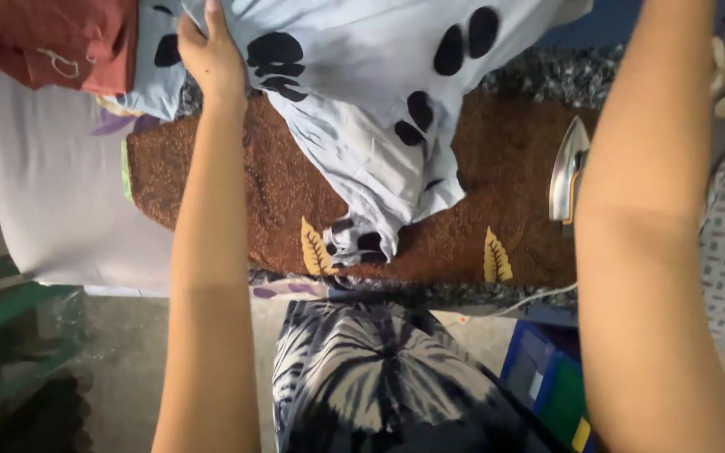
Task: Ironing and folding a red shirt and blue patterned shorts on an ironing board.
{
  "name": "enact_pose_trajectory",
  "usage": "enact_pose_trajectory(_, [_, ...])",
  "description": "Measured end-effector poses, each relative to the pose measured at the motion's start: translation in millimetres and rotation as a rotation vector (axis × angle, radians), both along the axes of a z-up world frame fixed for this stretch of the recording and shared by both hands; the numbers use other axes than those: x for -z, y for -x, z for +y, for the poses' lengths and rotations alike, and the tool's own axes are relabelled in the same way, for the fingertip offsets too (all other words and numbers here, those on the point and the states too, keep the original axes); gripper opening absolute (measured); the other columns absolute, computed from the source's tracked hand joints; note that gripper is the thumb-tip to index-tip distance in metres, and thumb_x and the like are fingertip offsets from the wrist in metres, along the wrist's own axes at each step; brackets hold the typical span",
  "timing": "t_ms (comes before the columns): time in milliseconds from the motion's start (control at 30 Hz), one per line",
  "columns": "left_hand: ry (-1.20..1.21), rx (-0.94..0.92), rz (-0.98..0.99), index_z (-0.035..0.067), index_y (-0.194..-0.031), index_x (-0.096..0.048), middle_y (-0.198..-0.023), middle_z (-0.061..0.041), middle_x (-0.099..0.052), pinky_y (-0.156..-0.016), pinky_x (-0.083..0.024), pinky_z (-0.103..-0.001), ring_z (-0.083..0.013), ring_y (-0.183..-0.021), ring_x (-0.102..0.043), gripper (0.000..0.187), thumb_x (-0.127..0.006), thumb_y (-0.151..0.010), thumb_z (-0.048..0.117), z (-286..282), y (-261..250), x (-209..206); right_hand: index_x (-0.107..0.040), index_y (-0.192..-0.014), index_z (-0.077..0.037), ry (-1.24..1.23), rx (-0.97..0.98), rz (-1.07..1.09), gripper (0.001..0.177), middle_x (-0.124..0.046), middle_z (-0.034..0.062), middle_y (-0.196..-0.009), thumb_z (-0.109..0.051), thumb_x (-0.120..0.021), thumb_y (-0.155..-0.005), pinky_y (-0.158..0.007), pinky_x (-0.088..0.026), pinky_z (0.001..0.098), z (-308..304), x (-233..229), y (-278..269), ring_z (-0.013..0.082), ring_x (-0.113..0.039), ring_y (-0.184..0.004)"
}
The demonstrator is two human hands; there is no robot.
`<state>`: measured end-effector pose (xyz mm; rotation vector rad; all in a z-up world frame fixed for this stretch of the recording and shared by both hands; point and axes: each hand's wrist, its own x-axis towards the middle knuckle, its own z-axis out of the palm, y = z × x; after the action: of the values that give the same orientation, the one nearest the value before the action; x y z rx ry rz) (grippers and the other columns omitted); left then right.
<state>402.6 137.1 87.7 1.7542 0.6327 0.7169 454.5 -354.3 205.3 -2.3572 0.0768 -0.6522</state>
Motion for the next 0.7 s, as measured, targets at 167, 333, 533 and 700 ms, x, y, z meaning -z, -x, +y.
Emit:
enact_pose_trajectory(167, [0.287, 0.047, 0.458, 0.002, -0.101, -0.073, -0.093, -0.007, -0.075, -0.077, -0.058, -0.030, -0.0160, -0.083, -0.069, 0.069, -0.056, -0.083, 0.067, -6.5, 13.6, 55.7, -0.048, -0.131, -0.001, -0.019, -0.189, 0.177, 0.036, -0.064, 0.0205, -0.114, -0.023, -0.063, -0.107, -0.084, -0.060, 0.0420, 63.8, -0.7, 6.5, 0.0318, -0.069, -0.101])
enact_pose_trajectory(333, [0.081, 0.277, 0.683, 0.002, -0.133, -0.058, -0.124, -0.016, -0.070, -0.098, -0.059, -0.035, -0.0247, -0.112, -0.070, 0.045, -0.061, -0.101, 0.032, -44.1, 69.1, -9.7, -0.057, -0.094, -0.008, -0.041, -0.275, 0.468, 0.015, -0.057, 0.0041, -0.082, -0.004, -0.072, -0.092, -0.060, -0.052, 0.0266, 117.0, 76.8, 157.6, 0.0169, -0.055, -0.068])
enact_pose_trajectory(533, [0.284, 0.320, 0.827, 0.004, -0.112, -0.071, -0.092, -0.005, -0.070, -0.059, -0.059, -0.021, -0.0121, -0.070, -0.067, 0.041, -0.076, -0.090, 0.038, -60.5, 103.1, 11.4, -0.065, -0.113, -0.005, 0.229, -0.177, 0.591, 0.048, -0.069, 0.0101, -0.094, -0.033, -0.082, -0.078, -0.069, -0.052, 0.0425, 142.4, 123.7, 324.3, 0.0321, -0.066, -0.078])
enact_pose_trajectory(700, [1.033, 0.077, 0.563, -0.002, -0.110, -0.064, -0.090, -0.011, -0.067, -0.091, -0.068, -0.034, -0.0194, -0.084, -0.072, 0.019, -0.063, -0.096, 0.010, -61.8, 83.1, -29.3, -0.065, -0.104, -0.004, -0.134, -0.126, 0.636, 0.015, -0.065, 0.0090, -0.090, -0.005, -0.062, -0.090, -0.065, -0.048, 0.0335, 87.3, 133.3, 303.1, 0.0236, -0.058, -0.073])
